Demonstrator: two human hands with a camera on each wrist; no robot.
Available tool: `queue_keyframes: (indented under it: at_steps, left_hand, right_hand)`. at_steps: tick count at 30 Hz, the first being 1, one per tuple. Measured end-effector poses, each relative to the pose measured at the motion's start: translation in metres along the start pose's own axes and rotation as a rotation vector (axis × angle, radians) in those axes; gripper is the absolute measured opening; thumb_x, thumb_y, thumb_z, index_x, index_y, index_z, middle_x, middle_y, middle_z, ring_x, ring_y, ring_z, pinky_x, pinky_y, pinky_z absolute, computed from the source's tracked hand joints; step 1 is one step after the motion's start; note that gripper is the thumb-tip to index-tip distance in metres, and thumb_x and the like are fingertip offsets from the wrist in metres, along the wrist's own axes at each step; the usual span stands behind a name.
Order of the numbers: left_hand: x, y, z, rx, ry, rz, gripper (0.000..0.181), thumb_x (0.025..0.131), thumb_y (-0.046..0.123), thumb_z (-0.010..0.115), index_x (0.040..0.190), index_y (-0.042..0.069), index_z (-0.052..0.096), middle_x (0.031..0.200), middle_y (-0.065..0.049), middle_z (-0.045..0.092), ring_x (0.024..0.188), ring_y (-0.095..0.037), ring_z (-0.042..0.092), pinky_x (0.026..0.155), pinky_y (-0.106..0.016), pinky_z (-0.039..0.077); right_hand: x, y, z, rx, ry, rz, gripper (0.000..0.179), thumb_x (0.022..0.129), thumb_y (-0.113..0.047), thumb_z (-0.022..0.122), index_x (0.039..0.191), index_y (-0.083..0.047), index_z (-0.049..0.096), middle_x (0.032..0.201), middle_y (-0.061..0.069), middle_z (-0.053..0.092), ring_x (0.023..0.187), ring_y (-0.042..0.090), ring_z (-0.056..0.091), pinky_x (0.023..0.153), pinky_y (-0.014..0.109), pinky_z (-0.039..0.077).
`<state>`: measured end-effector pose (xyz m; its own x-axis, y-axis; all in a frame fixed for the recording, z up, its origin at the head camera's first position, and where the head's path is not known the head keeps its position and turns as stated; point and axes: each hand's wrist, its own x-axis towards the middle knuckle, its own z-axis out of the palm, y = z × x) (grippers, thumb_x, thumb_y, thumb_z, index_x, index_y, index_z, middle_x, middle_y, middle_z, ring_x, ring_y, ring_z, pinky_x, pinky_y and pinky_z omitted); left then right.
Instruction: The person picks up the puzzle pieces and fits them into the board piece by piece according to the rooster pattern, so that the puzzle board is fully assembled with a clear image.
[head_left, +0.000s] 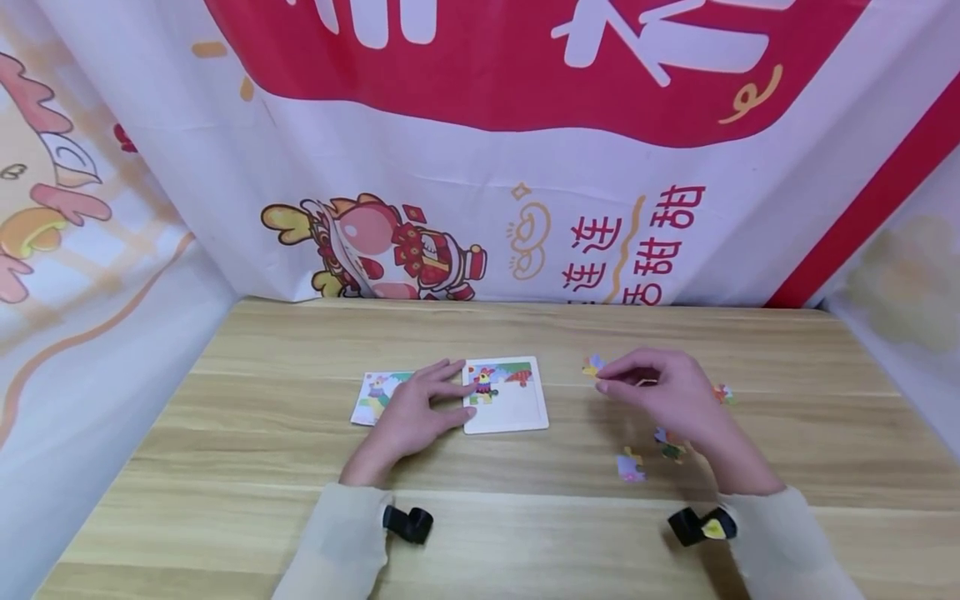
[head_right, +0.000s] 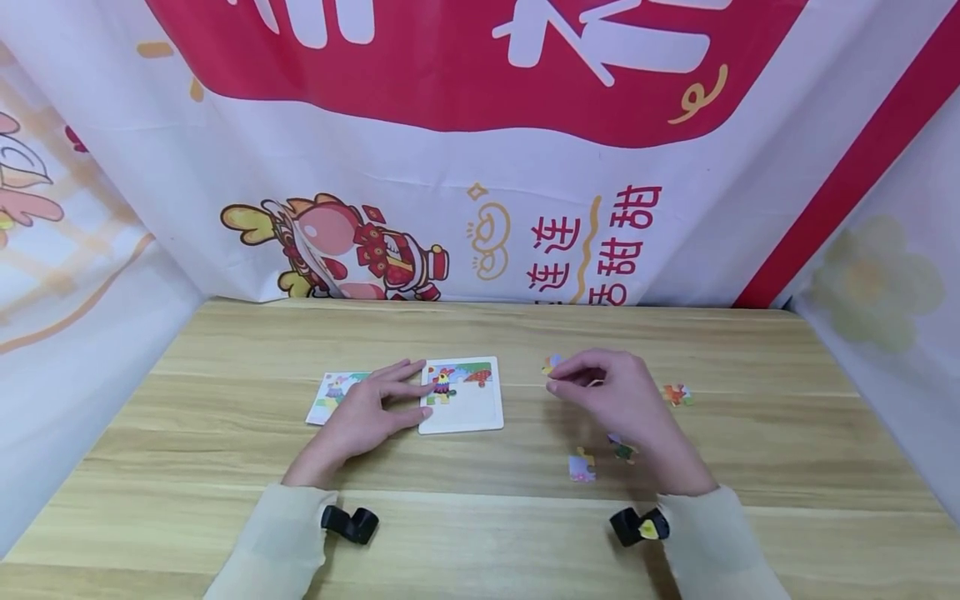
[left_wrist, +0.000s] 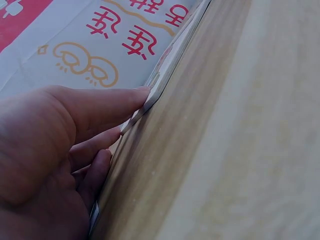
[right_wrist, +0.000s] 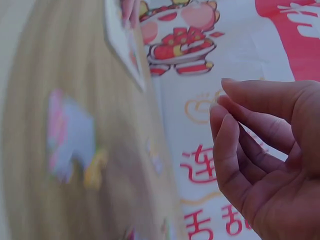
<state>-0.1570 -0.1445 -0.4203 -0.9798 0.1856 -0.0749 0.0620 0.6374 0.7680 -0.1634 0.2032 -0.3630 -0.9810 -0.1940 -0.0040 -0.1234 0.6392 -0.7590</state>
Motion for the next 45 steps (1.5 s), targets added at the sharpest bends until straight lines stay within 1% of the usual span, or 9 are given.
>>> queue_keyframes:
  at_steps: [6,11,16,19,26,30,35,41,45]
  left_hand:
    - [0.001,0.0,0.002,-0.014,0.002,-0.009,0.036,0.096,0.028,0.083,0.132,0.024,0.078,0.169,0.008,0.048,0.166,-0.029,0.029,0.134,-0.064,0.022]
    - [0.001,0.0,0.002,-0.013,0.007,-0.006,0.036,0.096,0.028,0.083,0.131,0.024,0.078,0.169,0.007,0.049,0.166,-0.029,0.029,0.134,-0.065,0.022]
    - [0.001,0.0,0.001,-0.021,0.008,-0.003,0.036,0.095,0.028,0.084,0.131,0.023,0.079,0.169,0.008,0.048,0.166,-0.028,0.029,0.134,-0.064,0.021]
    - [0.001,-0.001,0.001,-0.024,0.007,-0.002,0.036,0.095,0.028,0.083,0.131,0.023,0.079,0.168,0.008,0.049,0.166,-0.028,0.029,0.134,-0.065,0.021]
    - [0.0,-0.001,0.0,-0.039,0.002,-0.003,0.036,0.096,0.026,0.083,0.131,0.02,0.079,0.168,0.007,0.049,0.166,-0.028,0.029,0.135,-0.063,0.021]
    - [-0.001,-0.002,0.0,-0.039,0.004,-0.006,0.036,0.096,0.026,0.083,0.131,0.021,0.078,0.168,0.008,0.049,0.166,-0.028,0.029,0.135,-0.064,0.021]
    - [0.0,-0.002,0.0,-0.031,0.004,0.0,0.036,0.096,0.026,0.083,0.131,0.021,0.079,0.168,0.008,0.049,0.166,-0.028,0.029,0.134,-0.064,0.021]
    - [0.0,-0.001,0.0,-0.029,0.002,0.002,0.036,0.096,0.027,0.083,0.131,0.021,0.079,0.168,0.008,0.049,0.166,-0.027,0.029,0.135,-0.063,0.021]
    - [0.0,-0.002,0.0,-0.028,0.001,0.001,0.036,0.096,0.027,0.083,0.131,0.022,0.079,0.168,0.008,0.049,0.166,-0.027,0.029,0.135,-0.063,0.021]
  right_hand:
    - [-0.015,0.023,-0.014,-0.021,-0.044,0.031,0.023,0.097,-0.033,0.082,0.112,-0.016,0.083,0.106,0.004,0.078,0.091,0.019,0.069,0.07,0.027,0.061]
    - [-0.025,0.043,-0.021,-0.014,-0.085,0.103,0.025,0.096,-0.033,0.083,0.115,-0.016,0.083,0.113,0.005,0.079,0.093,0.017,0.068,0.073,0.026,0.061]
    - [-0.033,0.059,-0.027,-0.039,-0.093,0.136,0.028,0.096,-0.034,0.083,0.118,-0.017,0.083,0.117,0.005,0.078,0.091,0.013,0.063,0.07,0.024,0.055]
    - [-0.036,0.066,-0.03,-0.045,-0.096,0.155,0.032,0.096,-0.037,0.083,0.12,-0.017,0.082,0.117,0.005,0.076,0.089,0.014,0.059,0.067,0.026,0.052]
    - [-0.035,0.077,-0.035,-0.029,-0.107,0.23,0.041,0.093,-0.047,0.084,0.122,-0.018,0.081,0.114,0.006,0.073,0.09,0.016,0.059,0.067,0.028,0.055]
    - [-0.035,0.079,-0.036,-0.028,-0.114,0.222,0.041,0.093,-0.045,0.084,0.122,-0.017,0.081,0.115,0.006,0.073,0.089,0.014,0.061,0.066,0.028,0.055]
    - [-0.035,0.084,-0.037,-0.006,-0.153,0.189,0.04,0.095,-0.035,0.084,0.126,-0.01,0.078,0.111,0.007,0.075,0.087,0.011,0.065,0.066,0.026,0.055]
    - [-0.035,0.086,-0.037,0.015,-0.184,0.187,0.043,0.095,-0.03,0.084,0.13,-0.007,0.075,0.109,0.008,0.074,0.089,0.011,0.063,0.068,0.025,0.054]
    - [-0.036,0.084,-0.038,0.025,-0.202,0.185,0.045,0.092,-0.026,0.087,0.131,-0.006,0.074,0.109,0.009,0.072,0.09,0.012,0.063,0.07,0.024,0.055]
